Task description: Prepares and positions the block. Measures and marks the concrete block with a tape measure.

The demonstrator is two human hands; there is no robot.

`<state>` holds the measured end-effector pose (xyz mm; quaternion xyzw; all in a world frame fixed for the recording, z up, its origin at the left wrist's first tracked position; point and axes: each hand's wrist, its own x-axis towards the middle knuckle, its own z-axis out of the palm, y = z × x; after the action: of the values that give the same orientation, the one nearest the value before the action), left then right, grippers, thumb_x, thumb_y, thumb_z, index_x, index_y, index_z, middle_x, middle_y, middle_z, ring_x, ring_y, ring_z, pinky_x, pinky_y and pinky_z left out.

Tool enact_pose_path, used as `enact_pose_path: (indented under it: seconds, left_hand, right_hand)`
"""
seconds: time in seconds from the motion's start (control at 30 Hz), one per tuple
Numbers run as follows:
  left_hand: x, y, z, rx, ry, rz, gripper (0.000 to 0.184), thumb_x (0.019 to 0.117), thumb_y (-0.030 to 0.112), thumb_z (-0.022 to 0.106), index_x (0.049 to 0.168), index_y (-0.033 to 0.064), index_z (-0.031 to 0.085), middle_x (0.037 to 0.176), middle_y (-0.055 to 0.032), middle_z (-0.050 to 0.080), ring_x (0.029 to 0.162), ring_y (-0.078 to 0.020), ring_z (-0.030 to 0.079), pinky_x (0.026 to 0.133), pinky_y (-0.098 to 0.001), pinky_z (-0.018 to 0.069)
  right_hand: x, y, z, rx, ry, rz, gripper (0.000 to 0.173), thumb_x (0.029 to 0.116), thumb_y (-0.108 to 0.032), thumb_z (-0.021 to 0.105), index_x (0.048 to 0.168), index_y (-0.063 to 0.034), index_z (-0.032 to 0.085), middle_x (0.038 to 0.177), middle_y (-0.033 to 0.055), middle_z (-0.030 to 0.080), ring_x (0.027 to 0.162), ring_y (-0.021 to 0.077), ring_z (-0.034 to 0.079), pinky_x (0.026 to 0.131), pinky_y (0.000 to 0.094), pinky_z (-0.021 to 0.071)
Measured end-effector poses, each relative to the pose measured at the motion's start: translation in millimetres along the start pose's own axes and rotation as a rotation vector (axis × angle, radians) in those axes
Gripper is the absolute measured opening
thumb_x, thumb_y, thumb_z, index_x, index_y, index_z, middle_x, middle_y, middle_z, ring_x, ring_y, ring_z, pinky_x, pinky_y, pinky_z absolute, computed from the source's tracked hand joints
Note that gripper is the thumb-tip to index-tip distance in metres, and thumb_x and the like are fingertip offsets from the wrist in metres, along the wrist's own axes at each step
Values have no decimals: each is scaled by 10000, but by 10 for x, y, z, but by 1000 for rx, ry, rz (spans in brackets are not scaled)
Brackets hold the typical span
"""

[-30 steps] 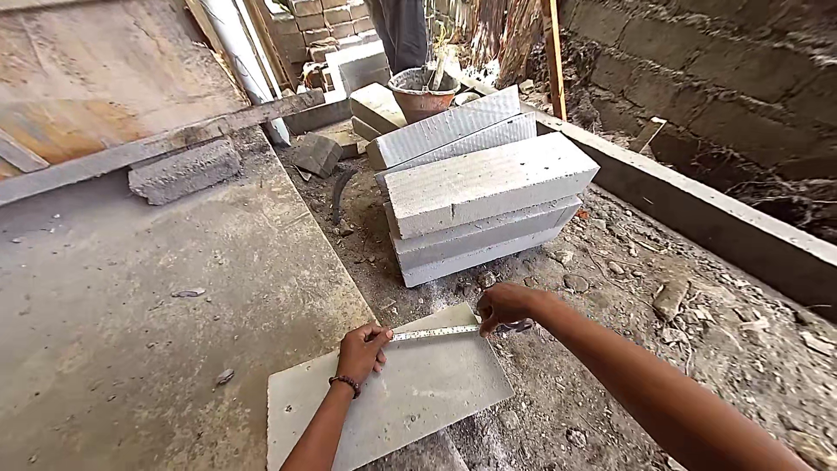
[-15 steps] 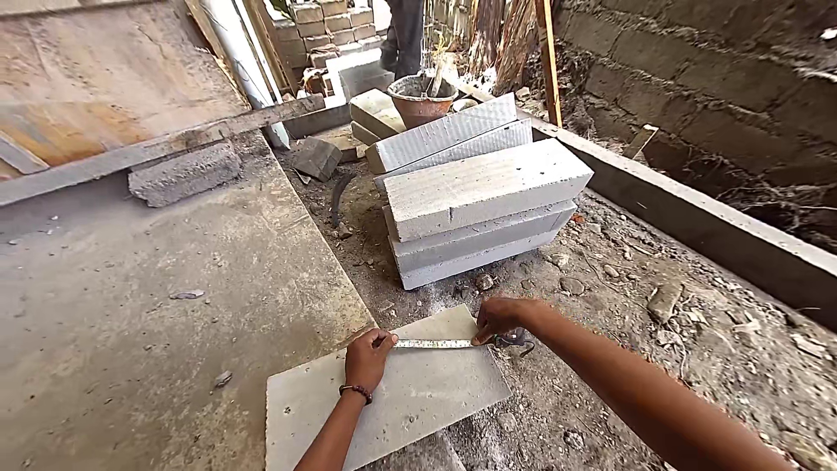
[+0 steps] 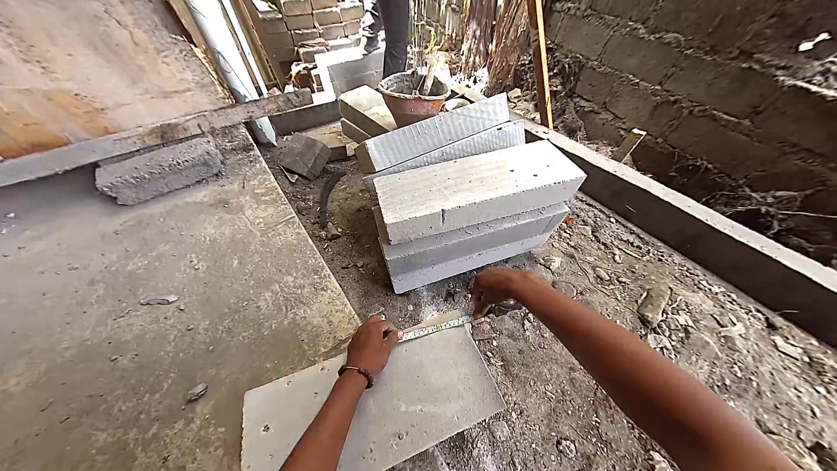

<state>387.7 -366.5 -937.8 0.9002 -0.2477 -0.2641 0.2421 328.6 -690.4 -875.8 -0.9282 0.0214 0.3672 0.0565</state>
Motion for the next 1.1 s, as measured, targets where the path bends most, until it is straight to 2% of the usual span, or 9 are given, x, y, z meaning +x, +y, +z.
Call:
enact_pose_path:
  seconds: [0.13,0.27,0.33,0.53,0.73,0.9,1.1]
  left_hand:
    - [10,-13,-18,-36,2,-38,293,972,405,687,1024,128,768,1091,-67,687,1031,-225,656,954,-476,523]
    - [11,-7,-10,-50,4,-63,277,960,412,705,996,145,771,1048,-45,694,1000,-215,660,925,-489,528]
    - [3,1,-5,-53,8,-67,275,963,409,704,989,143,769,1032,-47,694,987,-220,661,914,-494,528]
    - [-46,151,57,-42,91,-87,275,986,393,682,977,131,766,1000,-52,692,955,-237,665,862,-513,534]
    - [-66,198,71,-57,127,-98,235,959,391,728,965,164,784,965,-24,707,910,-219,676,828,-506,549]
    - [-68,192,80,-49,169,-93,227,948,387,745,973,164,775,951,-19,730,894,-216,687,816,-506,552]
    - [-86,214,36,-70,154,-94,266,944,401,748,942,136,776,939,-48,732,886,-246,685,811,-541,538]
  right_hand:
    - [123,0,87,-2,-24,1,560,824,-650,763,898,-95,774,905,127,727,932,335,697,853,633,532]
    - [192,-26,173,21,3,-31,583,820,-704,726,855,-124,770,823,79,721,851,286,705,784,591,559]
    - [171,-98,106,48,-13,-36,575,835,-677,733,886,-105,766,851,103,716,876,307,694,814,606,538]
    - [147,-207,-66,50,-42,-54,449,897,-546,746,903,-98,774,869,117,716,889,317,687,817,616,524]
    - [166,-173,-128,-66,66,-81,427,898,-585,720,868,-161,767,825,61,709,858,277,685,777,577,523]
    - [200,-91,-4,1,65,-100,449,901,-582,718,823,-140,734,777,62,680,800,270,673,738,572,524]
    - [212,-33,123,89,49,-166,485,906,-587,711,828,-110,758,796,87,695,818,282,678,770,592,525]
